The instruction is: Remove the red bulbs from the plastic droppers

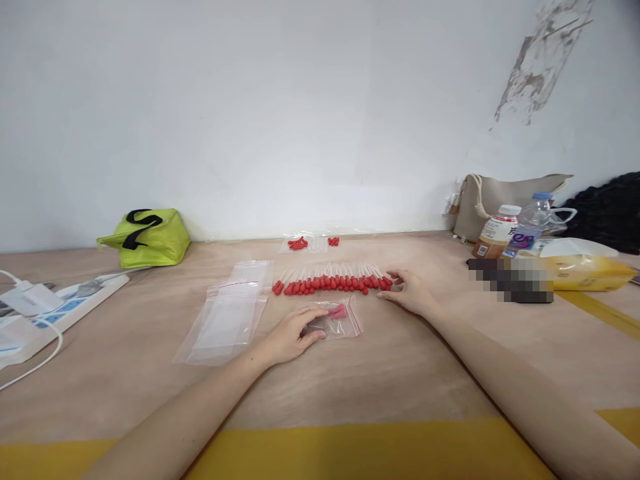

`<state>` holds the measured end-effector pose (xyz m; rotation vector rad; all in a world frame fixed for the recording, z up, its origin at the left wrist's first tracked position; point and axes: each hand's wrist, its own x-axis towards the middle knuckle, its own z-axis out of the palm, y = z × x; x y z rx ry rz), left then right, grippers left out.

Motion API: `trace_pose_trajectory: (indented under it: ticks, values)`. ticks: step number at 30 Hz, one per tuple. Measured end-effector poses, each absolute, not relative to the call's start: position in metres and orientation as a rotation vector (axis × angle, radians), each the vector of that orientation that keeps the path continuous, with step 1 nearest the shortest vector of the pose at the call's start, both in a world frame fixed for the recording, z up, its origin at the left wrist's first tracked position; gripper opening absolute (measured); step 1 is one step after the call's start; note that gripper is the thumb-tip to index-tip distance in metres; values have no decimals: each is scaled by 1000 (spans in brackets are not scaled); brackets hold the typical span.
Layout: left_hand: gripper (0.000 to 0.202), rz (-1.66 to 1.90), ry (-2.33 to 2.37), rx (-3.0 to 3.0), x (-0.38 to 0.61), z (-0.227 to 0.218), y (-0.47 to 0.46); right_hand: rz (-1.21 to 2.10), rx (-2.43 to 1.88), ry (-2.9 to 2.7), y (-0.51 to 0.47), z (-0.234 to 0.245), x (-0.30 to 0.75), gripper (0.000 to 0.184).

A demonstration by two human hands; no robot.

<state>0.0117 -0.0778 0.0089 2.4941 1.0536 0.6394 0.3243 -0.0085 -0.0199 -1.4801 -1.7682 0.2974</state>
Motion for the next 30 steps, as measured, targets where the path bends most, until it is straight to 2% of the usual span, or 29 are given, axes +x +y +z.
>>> trace_pose_trajectory:
  ticks: [2, 5, 12, 20, 30]
  values:
    - [39, 639, 1056, 2500, 12, 9, -78, 239, -1423, -1724, -12, -16, 320, 60]
    - [40, 627, 1083, 2523, 11, 8, -78, 217, -1333, -1683, -20, -9, 307, 41]
    - [47, 604, 1164, 2546, 10, 5, -74, 574, -1070, -2066, -46, -4, 268, 24]
    - [39, 519, 1115, 2564, 11, 10, -75, 409, -1088, -2223, -55, -3, 247, 31]
    - [56, 320, 1118, 2614, 5, 14, -79, 497, -1057, -2235, -51, -2, 258, 28]
